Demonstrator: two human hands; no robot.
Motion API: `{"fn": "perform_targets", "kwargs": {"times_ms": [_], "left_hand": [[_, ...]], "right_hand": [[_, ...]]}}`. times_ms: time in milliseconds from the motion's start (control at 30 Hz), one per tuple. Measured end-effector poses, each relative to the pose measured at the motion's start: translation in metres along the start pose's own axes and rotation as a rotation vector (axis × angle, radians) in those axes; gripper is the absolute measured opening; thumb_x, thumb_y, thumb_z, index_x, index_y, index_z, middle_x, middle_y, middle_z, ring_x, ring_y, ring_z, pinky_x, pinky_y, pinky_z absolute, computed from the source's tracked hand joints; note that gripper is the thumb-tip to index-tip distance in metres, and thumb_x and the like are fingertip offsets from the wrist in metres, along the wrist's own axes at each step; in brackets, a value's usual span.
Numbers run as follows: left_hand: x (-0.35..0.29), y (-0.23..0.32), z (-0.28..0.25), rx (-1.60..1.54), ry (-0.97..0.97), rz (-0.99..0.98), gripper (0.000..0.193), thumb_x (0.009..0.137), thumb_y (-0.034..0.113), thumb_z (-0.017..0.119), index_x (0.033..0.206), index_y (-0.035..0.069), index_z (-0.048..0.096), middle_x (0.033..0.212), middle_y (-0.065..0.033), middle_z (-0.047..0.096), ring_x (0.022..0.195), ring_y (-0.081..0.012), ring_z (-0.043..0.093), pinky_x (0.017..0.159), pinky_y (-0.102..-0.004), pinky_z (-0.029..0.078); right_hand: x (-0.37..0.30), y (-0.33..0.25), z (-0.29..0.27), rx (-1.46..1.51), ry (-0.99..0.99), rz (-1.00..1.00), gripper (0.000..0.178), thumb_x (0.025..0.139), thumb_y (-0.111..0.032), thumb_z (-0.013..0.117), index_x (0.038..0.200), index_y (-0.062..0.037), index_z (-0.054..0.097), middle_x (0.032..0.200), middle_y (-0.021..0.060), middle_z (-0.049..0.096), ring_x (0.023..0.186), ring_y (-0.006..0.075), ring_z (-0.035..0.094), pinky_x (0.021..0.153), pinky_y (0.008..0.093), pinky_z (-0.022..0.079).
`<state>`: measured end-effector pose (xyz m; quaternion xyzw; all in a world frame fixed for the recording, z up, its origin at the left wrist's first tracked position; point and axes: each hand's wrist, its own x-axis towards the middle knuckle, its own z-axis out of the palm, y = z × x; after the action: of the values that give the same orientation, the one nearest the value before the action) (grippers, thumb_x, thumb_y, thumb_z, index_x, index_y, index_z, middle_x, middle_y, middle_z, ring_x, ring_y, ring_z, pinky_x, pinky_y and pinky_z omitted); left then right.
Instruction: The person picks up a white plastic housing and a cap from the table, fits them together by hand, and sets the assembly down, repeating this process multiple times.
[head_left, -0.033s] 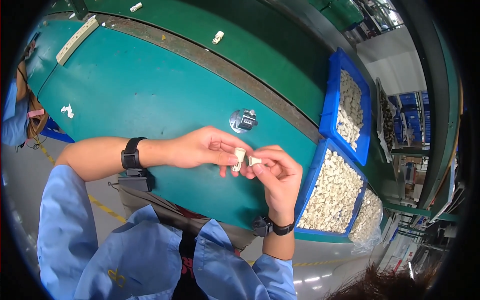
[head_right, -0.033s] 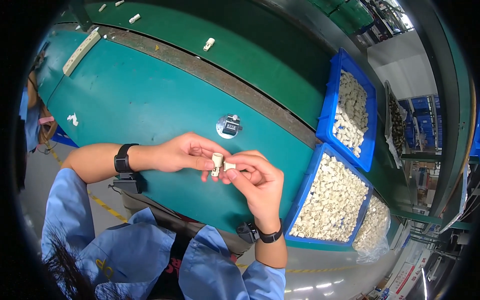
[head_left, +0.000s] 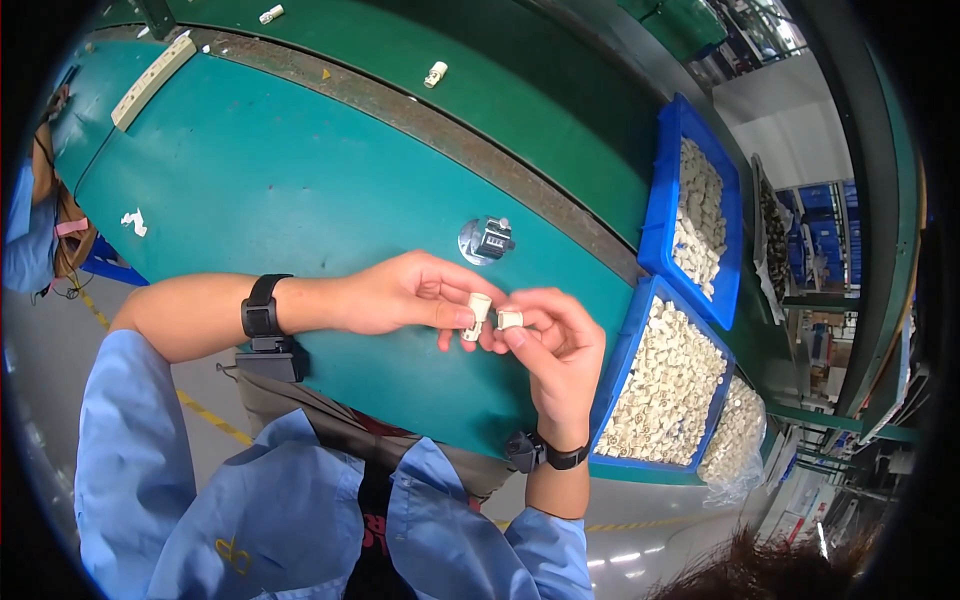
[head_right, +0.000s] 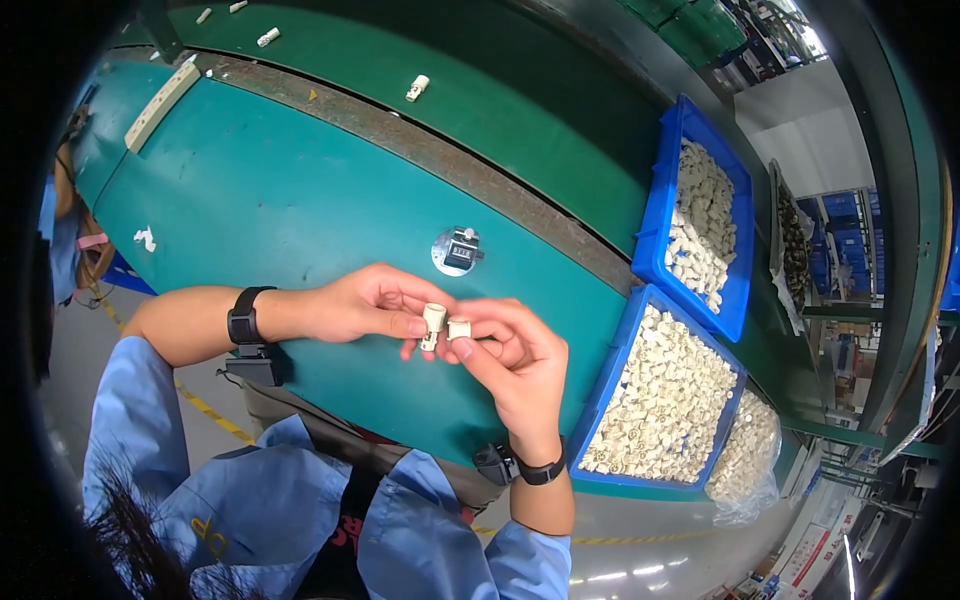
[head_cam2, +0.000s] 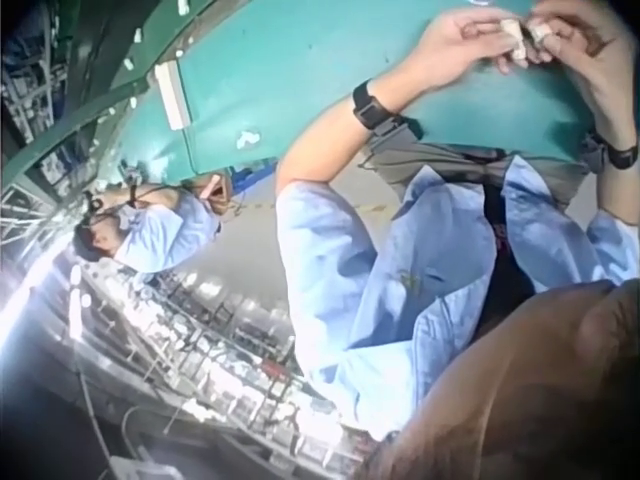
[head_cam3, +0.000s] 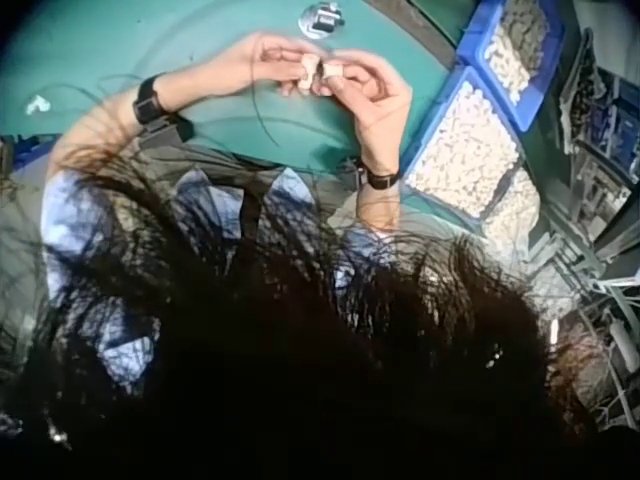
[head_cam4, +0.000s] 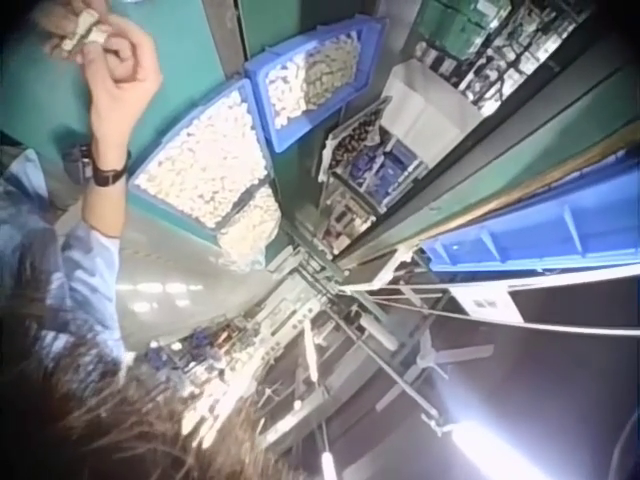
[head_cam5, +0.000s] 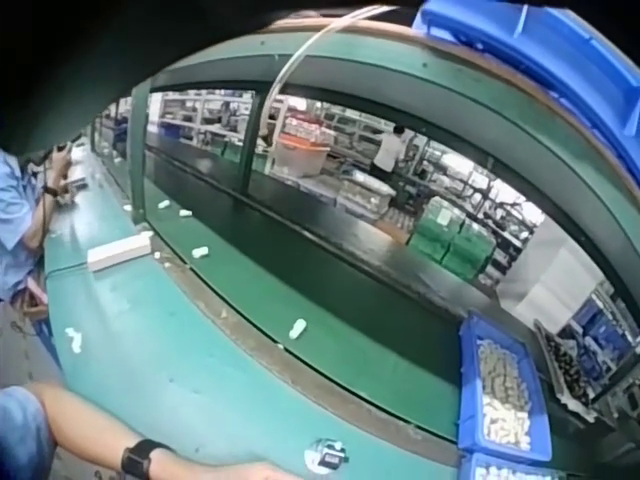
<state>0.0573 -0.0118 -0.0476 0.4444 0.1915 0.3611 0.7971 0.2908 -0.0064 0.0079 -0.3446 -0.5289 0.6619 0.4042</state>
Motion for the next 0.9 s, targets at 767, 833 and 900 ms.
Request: {"fn": "perform_targets", "kwargs": {"times_ms": [767, 833, 900], "left_hand": [[-0.003, -0.004, -0.002, -0.012, -0.035, -0.116, 0.02, 0.1, 0.007, 0.072, 0.117, 0.0, 0.064, 0.103, -0.0136, 0.078, 0.081, -0.0096, 0.069, 0.068, -0.0242, 0.055], [-0.004, -0.004, -0.002, -0.025, -0.021, -0.125, 0.019, 0.099, 0.006, 0.073, 0.115, 0.0, 0.065, 0.103, -0.0137, 0.078, 0.08, -0.0097, 0.069, 0.067, -0.0243, 0.055], [-0.004, -0.004, -0.001, -0.01, -0.002, -0.121, 0.019, 0.098, 0.005, 0.074, 0.115, -0.001, 0.066, 0.101, -0.0137, 0.078, 0.078, -0.0104, 0.07, 0.066, -0.0243, 0.056]], "right_hand": [[-0.002, 0.006, -0.005, -0.23, -0.036, -0.1, 0.019, 0.088, 0.012, 0.076, 0.106, 0.0074, 0.075, 0.106, 0.0178, 0.073, 0.088, 0.0201, 0.074, 0.076, 0.0281, 0.063], [-0.003, 0.006, -0.005, -0.229, -0.047, -0.119, 0.019, 0.087, 0.013, 0.077, 0.105, 0.0075, 0.076, 0.106, 0.0179, 0.073, 0.087, 0.02, 0.074, 0.076, 0.0275, 0.063], [-0.003, 0.004, -0.005, -0.258, -0.041, -0.09, 0.02, 0.085, 0.014, 0.077, 0.104, 0.0074, 0.077, 0.105, 0.0181, 0.074, 0.085, 0.02, 0.074, 0.074, 0.0268, 0.062]]}}
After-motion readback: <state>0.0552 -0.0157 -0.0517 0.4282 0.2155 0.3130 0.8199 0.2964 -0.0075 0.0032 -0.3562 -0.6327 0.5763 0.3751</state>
